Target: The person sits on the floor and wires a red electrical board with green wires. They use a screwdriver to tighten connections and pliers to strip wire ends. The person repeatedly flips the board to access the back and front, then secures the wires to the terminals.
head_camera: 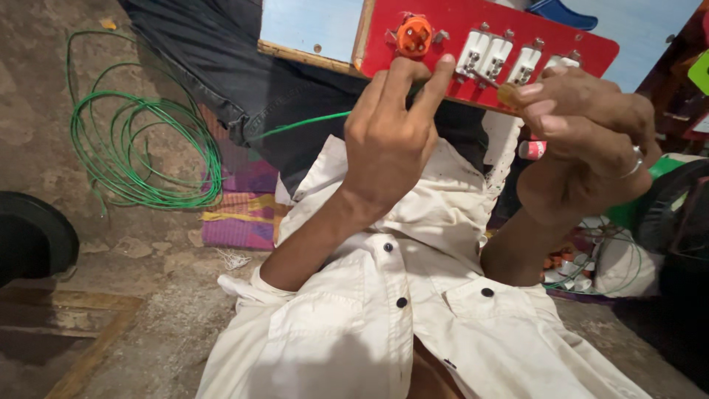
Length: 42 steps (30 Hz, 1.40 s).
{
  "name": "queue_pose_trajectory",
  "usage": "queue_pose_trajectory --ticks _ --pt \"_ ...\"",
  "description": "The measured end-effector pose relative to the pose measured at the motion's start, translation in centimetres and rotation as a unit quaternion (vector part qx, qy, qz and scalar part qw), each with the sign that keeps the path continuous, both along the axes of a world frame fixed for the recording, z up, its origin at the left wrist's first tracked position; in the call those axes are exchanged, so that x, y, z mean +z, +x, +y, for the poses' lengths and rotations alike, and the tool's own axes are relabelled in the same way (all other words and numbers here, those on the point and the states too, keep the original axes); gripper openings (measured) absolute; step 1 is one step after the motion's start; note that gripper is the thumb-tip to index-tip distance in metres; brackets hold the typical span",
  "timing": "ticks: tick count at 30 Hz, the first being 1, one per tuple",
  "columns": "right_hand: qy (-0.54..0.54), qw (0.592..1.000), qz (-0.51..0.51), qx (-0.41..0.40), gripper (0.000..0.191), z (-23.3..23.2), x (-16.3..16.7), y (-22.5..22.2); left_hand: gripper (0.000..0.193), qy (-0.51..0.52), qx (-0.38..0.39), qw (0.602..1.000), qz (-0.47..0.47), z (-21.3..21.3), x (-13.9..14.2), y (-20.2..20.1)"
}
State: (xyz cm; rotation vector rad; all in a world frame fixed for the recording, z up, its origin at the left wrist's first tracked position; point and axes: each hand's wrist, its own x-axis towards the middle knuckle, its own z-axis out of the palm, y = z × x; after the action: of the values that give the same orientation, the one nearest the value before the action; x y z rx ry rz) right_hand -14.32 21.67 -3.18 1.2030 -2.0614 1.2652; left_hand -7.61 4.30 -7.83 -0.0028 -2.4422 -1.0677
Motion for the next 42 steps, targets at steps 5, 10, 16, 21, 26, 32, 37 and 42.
queue_pose_trajectory --ticks 5,10,16,21,26,32,37,42 --pt "0.010 1.000 0.006 -0.013 0.011 -0.4 0.0 0.1 0.050 -0.014 0.011 0.999 -0.028 0.8 -0.2 -0.2" --pt "0.014 0.999 0.020 -0.024 0.013 0.0 -0.2 0.4 0.047 -0.023 -0.004 1.000 -0.020 1.2 -0.2 -0.5" --pt "-0.006 0.997 0.018 -0.071 0.014 0.5 -0.7 0.6 0.050 0.031 -0.011 0.998 0.046 1.9 -0.2 -0.9" --pt "-0.013 0.996 0.001 -0.091 0.016 0.7 -1.1 1.0 0.041 0.101 0.009 0.992 0.077 2.9 -0.9 -1.7" --pt "-0.016 0.994 -0.002 -0.105 0.018 0.9 -1.1 1.2 0.041 0.177 0.012 0.981 0.082 3.1 -1.4 -1.7" --pt "-0.004 0.994 -0.008 -0.104 0.020 1.3 -1.2 1.2 0.040 0.170 0.022 0.982 0.083 3.3 -1.6 -1.5" --pt "-0.007 0.994 -0.005 -0.109 0.023 1.6 -1.1 1.1 0.038 0.168 0.011 0.981 0.093 3.1 -1.9 -1.3" --pt "0.013 0.995 -0.003 -0.101 0.026 1.2 -1.3 1.0 0.037 0.182 0.004 0.979 0.089 2.9 -2.1 -0.9"
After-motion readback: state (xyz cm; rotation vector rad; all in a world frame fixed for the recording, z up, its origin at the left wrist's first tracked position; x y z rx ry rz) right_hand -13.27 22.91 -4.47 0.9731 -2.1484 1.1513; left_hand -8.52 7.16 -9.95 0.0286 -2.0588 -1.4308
